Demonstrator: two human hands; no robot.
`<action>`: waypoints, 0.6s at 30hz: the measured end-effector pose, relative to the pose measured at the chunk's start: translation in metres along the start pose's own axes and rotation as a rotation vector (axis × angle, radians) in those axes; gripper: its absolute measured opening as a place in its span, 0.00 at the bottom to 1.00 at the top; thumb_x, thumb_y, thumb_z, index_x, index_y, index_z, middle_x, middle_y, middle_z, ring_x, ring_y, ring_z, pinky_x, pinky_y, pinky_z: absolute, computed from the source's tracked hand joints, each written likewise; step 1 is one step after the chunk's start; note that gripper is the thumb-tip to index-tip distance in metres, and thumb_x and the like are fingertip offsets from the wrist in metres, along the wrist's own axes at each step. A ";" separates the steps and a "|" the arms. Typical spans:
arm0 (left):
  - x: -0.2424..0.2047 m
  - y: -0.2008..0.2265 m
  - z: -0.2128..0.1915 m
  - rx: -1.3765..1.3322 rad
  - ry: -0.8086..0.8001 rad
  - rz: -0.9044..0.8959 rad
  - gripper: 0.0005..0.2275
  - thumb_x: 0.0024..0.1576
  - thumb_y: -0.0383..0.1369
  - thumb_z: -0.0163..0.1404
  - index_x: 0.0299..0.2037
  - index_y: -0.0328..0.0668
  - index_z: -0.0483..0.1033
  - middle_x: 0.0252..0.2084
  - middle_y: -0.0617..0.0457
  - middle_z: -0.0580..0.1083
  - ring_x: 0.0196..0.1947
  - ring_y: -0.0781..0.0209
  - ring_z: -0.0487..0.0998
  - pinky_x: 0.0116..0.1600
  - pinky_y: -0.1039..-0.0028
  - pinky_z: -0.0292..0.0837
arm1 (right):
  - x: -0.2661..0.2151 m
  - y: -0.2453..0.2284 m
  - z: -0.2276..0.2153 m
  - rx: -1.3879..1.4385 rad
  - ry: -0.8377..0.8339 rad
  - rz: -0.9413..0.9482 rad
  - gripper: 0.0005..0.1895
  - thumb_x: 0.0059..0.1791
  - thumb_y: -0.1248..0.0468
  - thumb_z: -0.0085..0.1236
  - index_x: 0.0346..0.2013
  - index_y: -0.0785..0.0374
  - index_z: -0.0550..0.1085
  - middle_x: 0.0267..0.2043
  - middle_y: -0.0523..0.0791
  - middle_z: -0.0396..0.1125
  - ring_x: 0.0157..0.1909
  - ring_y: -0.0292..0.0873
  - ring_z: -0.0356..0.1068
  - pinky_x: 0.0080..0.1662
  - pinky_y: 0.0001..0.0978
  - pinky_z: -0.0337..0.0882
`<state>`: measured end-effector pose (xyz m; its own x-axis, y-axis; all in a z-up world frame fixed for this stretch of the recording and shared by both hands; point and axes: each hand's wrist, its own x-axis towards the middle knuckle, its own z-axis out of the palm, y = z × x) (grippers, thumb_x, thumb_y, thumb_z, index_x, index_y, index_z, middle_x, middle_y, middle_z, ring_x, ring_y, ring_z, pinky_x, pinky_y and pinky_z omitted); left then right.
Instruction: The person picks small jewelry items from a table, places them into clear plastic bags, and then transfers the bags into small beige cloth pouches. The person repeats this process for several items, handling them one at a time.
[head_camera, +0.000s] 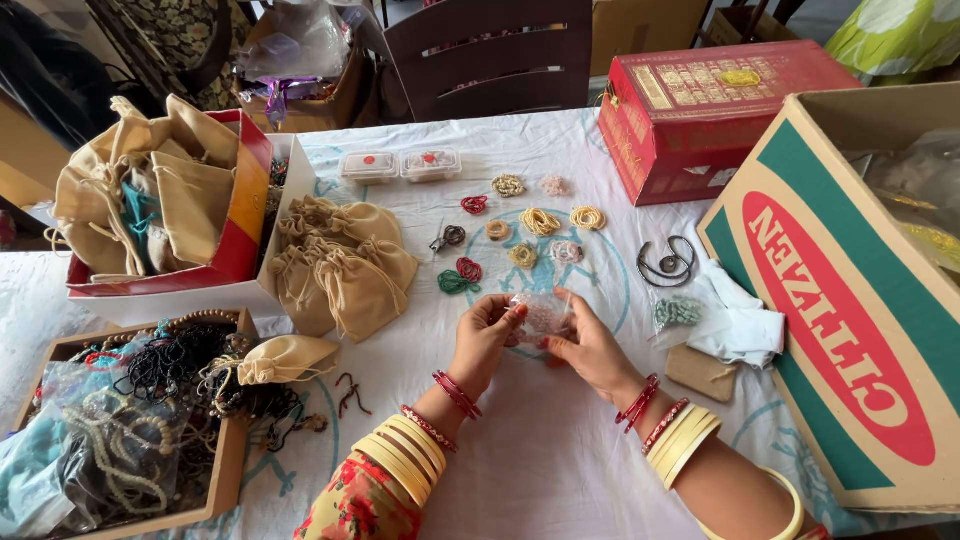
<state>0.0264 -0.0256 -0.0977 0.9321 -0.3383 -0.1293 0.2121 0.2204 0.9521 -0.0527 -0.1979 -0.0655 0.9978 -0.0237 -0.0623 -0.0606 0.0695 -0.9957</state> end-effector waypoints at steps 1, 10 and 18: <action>0.001 -0.003 -0.001 -0.002 0.002 0.002 0.13 0.59 0.32 0.57 0.50 0.32 0.76 0.37 0.60 0.78 0.31 0.73 0.75 0.35 0.81 0.72 | 0.001 0.002 0.000 -0.002 -0.002 -0.001 0.39 0.49 0.75 0.53 0.72 0.60 0.52 0.46 0.43 0.68 0.41 0.34 0.66 0.41 0.28 0.74; 0.004 -0.011 0.001 0.018 -0.102 0.024 0.09 0.58 0.27 0.59 0.43 0.32 0.71 0.35 0.53 0.77 0.32 0.69 0.79 0.36 0.76 0.77 | 0.007 0.011 -0.007 0.087 0.087 -0.194 0.33 0.52 0.73 0.53 0.71 0.68 0.57 0.45 0.48 0.71 0.42 0.37 0.72 0.45 0.32 0.77; -0.002 0.000 0.003 0.023 0.001 0.125 0.10 0.56 0.26 0.59 0.42 0.38 0.70 0.29 0.56 0.77 0.27 0.70 0.77 0.30 0.79 0.73 | 0.008 0.017 -0.017 0.098 0.006 -0.144 0.20 0.55 0.62 0.52 0.59 0.70 0.69 0.45 0.47 0.73 0.43 0.39 0.76 0.45 0.32 0.78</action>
<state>0.0239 -0.0281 -0.0962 0.9511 -0.3086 -0.0099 0.0879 0.2399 0.9668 -0.0465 -0.2136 -0.0839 0.9958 -0.0462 0.0796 0.0861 0.1622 -0.9830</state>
